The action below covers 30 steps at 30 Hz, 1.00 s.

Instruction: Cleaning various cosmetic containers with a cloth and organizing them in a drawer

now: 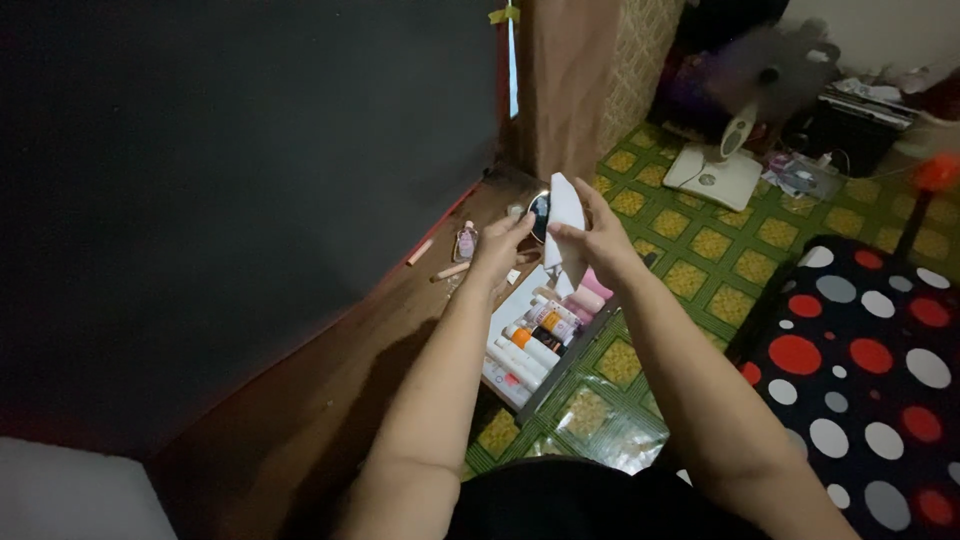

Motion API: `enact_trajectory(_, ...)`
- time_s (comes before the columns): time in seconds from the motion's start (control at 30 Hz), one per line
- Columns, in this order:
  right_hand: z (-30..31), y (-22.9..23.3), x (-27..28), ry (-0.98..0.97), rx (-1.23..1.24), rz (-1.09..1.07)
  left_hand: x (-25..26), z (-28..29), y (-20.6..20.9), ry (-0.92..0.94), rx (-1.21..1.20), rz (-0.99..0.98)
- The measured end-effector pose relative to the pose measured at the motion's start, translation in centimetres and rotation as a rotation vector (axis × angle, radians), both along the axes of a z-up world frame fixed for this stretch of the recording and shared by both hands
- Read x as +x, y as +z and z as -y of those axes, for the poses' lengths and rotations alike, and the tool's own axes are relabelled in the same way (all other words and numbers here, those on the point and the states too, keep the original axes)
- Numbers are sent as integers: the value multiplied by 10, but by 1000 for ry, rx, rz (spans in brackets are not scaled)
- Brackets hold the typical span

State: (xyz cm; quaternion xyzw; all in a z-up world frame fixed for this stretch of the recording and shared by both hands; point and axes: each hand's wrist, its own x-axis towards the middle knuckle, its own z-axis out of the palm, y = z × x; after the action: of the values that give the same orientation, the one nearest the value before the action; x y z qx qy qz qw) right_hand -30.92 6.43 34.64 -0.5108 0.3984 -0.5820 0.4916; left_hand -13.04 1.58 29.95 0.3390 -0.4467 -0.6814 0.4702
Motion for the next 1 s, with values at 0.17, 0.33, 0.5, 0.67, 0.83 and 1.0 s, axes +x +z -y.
enact_trajectory(0.17, -10, 3, 10, -46, 110, -68, -1, -18, 35, 95, -62, 351)
enact_trajectory(0.33, -16, 2, 8, -74, -12, -176, -1, 15, -7, 177, -260, 499)
enact_trajectory(0.5, -3, -17, -8, 182, 255, 320, 2, 30, -23, 197, -476, 568)
enact_trajectory(0.67, 1, -23, -10, 148, 249, 237, -9, 51, -48, 24, -326, 415)
enact_trajectory(0.83, 11, -31, -8, 94, 203, 281, -10, 25, -16, 88, -457, 547)
enact_trajectory(1.0, 12, -35, -4, 72, 182, 348, -3, 16, -9, 4, -436, 524)
